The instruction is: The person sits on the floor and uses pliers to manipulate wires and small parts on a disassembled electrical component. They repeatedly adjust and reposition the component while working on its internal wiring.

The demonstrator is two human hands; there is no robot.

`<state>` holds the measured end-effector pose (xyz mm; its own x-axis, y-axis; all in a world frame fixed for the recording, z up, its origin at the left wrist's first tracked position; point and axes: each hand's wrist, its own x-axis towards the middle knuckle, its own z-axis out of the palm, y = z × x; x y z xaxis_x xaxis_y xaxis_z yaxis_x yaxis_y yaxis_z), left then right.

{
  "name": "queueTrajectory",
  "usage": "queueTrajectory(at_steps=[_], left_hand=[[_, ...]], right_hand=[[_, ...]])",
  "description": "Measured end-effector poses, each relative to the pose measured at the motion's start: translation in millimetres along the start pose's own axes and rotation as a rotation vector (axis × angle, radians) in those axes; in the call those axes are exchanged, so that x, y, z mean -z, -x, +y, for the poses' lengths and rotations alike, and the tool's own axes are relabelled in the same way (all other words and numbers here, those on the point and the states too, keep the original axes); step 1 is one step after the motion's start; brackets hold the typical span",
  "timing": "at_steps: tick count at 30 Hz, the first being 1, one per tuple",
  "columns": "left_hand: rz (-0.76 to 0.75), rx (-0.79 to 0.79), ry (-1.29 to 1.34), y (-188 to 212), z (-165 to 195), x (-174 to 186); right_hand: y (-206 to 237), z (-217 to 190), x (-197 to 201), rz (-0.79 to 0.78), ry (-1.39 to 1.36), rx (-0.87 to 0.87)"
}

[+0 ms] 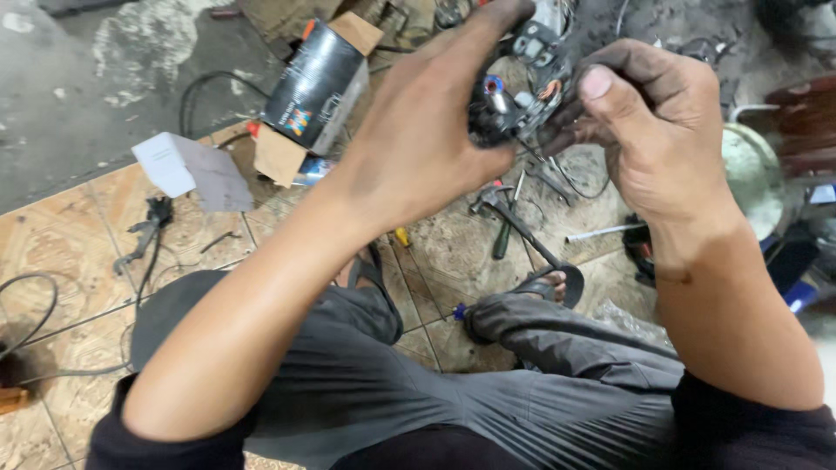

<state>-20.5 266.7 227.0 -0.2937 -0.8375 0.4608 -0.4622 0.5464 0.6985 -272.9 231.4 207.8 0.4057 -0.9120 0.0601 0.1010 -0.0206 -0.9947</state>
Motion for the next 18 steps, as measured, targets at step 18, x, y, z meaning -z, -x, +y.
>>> queueTrajectory(at_steps=[18], left_hand=[[0.047, 0.226, 0.241, -45, -104, -45]], right_hand=[[-80, 67, 14, 0.129, 0.065, -0.258]])
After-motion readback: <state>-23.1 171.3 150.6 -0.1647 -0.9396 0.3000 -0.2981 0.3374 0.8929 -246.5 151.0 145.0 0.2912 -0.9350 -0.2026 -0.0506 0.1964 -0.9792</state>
